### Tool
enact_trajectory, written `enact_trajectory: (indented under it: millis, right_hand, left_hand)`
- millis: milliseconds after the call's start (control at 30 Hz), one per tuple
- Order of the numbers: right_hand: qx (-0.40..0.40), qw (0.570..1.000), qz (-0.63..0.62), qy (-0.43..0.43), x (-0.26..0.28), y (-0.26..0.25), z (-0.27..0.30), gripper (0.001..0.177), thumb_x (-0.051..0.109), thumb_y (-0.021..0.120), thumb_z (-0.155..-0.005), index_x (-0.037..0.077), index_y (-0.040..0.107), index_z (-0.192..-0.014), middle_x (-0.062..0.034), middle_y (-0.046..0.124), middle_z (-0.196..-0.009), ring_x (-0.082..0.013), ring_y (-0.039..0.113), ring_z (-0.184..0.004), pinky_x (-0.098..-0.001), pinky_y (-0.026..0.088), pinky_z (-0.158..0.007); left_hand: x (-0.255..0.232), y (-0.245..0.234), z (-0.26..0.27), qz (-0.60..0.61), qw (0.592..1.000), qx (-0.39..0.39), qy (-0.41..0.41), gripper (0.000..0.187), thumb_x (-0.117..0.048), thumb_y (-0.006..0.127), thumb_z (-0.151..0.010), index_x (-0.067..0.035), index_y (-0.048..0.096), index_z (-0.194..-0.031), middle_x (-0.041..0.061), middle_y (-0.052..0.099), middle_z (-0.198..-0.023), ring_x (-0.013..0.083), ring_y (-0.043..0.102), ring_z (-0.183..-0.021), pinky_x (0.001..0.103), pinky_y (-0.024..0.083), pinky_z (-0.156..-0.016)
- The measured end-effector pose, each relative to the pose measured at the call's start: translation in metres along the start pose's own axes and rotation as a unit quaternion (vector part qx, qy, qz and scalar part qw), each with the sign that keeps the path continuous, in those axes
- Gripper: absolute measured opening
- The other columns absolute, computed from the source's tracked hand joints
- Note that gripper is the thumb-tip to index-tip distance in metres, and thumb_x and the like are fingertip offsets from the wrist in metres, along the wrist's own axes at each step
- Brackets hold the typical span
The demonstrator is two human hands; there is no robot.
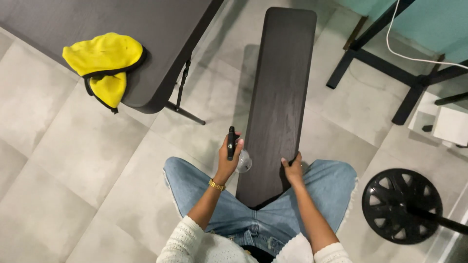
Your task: Cleaning a wooden bench by spraying it with a solution and wiping it with a microfiber cloth
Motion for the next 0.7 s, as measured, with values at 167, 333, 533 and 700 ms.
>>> enact_trajectory:
  millis: [167, 333, 533, 700]
  right_hand:
    - [-0.074, 0.996, -0.015, -0.05, 0.011, -0.004, -0.004, 0.081, 0.031, 0.068, -0.099, -0.001, 0.022, -0.157, -0.0381, 0.04, -0.152, -0.0533, 0.039, -0.142, -0.0614, 0.033, -0.118]
    - [-0.087, 0.993, 0.017, -0.074, 0.026, -0.006, 0.011, 0.083, 0.036, 0.066, -0.099, -0.002, 0.023, -0.158, -0.0378, 0.042, -0.152, -0.0523, 0.044, -0.139, -0.0606, 0.037, -0.117]
    - [-0.156, 0.964, 0.072, -0.201, 0.055, -0.006, 0.034, 0.093, 0.014, 0.074, -0.083, -0.001, 0.023, -0.16, -0.0373, 0.032, -0.154, -0.0547, 0.032, -0.143, -0.0632, 0.033, -0.116]
    - [-0.021, 0.848, -0.031, -0.528, 0.179, 0.001, 0.134, 0.118, -0.023, 0.064, -0.064, 0.004, 0.011, -0.166, -0.0275, 0.008, -0.17, -0.0473, 0.008, -0.153, -0.056, 0.012, -0.121]
  left_hand:
    - [0.004, 0.006, -0.001, -0.006, 0.997, -0.038, 0.063, 0.028, -0.029, 0.067, -0.102, -0.012, 0.067, -0.124, 0.015, 0.077, -0.1, 0.0194, 0.07, -0.084, 0.039, 0.058, -0.078]
    - [0.023, 0.018, 0.022, 0.001, 0.994, -0.058, 0.09, 0.029, -0.021, 0.064, -0.101, -0.004, 0.063, -0.124, 0.023, 0.075, -0.102, 0.0284, 0.072, -0.091, 0.044, 0.057, -0.081]
    - [0.016, 0.05, 0.056, -0.082, 0.984, 0.002, 0.16, 0.046, -0.007, 0.067, -0.093, 0.004, 0.053, -0.135, 0.032, 0.067, -0.114, 0.0493, 0.067, -0.108, 0.055, 0.056, -0.09]
    - [0.071, 0.081, 0.029, -0.114, 0.984, 0.06, 0.122, 0.062, -0.03, 0.078, -0.087, -0.004, 0.052, -0.137, 0.03, 0.062, -0.112, 0.0515, 0.065, -0.106, 0.057, 0.055, -0.087]
Point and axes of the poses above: each hand's wrist, its own z-axis away from the middle knuckle, its own y-axis out of the palm, x = y × z, the point moved 9 cm from there along -z, towards the middle knuckle
